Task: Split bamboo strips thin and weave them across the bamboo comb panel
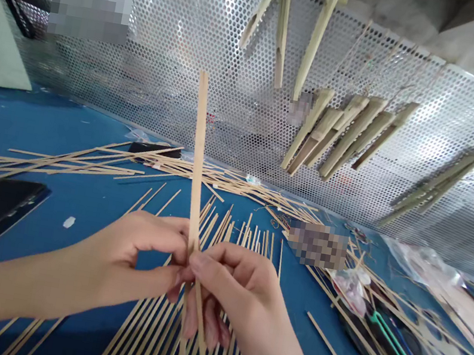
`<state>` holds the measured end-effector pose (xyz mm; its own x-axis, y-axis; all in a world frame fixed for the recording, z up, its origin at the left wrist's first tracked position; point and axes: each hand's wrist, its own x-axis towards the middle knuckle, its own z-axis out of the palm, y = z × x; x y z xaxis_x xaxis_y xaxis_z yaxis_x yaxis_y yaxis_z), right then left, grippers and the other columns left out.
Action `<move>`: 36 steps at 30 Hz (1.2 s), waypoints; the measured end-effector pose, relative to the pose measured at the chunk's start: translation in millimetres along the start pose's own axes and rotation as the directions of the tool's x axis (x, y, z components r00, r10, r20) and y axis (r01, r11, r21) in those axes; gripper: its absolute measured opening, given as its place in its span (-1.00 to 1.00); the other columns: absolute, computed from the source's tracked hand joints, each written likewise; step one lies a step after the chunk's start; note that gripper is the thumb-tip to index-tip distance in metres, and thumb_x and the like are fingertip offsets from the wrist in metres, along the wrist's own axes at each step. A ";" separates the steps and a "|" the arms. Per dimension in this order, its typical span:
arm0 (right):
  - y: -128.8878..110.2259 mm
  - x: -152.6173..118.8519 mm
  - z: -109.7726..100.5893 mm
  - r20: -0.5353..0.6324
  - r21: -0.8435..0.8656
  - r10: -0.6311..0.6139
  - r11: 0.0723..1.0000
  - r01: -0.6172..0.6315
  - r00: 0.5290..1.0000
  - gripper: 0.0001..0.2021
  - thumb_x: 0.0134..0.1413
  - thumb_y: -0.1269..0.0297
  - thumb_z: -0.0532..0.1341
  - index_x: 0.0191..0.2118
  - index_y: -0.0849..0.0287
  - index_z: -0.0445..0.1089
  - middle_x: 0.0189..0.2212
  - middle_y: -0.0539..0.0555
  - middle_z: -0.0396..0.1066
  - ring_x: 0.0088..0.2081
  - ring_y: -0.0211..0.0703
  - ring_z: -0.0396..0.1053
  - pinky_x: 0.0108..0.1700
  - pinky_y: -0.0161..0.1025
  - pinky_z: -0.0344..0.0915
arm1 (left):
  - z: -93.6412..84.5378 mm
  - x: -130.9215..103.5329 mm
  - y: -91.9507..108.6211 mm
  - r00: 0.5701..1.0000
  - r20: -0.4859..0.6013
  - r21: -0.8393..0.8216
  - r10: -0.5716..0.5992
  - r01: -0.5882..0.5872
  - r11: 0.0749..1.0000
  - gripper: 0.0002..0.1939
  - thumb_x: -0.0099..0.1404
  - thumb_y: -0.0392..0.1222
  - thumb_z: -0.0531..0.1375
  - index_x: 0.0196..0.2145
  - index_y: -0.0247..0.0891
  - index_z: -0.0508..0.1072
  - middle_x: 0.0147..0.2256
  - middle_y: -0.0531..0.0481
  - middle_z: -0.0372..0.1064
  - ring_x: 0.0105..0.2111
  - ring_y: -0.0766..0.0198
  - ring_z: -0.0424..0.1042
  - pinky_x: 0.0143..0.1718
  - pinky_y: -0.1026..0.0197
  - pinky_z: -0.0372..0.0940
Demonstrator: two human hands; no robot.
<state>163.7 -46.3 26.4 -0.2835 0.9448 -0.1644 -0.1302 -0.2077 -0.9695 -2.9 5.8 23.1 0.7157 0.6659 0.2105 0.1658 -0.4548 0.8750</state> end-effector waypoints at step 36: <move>-2.1 -10.5 4.8 -0.083 -0.021 0.004 1.000 -0.006 0.997 -0.76 0.05 0.18 0.22 -0.50 0.23 0.34 -0.69 0.01 0.36 -0.74 -0.47 0.13 -0.70 -0.54 0.01 | -6.5 4.9 -2.4 0.992 0.010 -0.003 -0.125 0.125 0.992 -0.77 0.21 -0.28 0.07 -0.58 -0.26 0.37 -0.52 0.13 0.38 -0.43 0.36 0.35 -0.38 0.32 0.18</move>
<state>162.4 -57.0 31.0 -0.2042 0.9617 -0.1829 -0.1084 -0.2079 -0.9721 -4.3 14.0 24.9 0.6966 0.7111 0.0952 0.2518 -0.3666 0.8956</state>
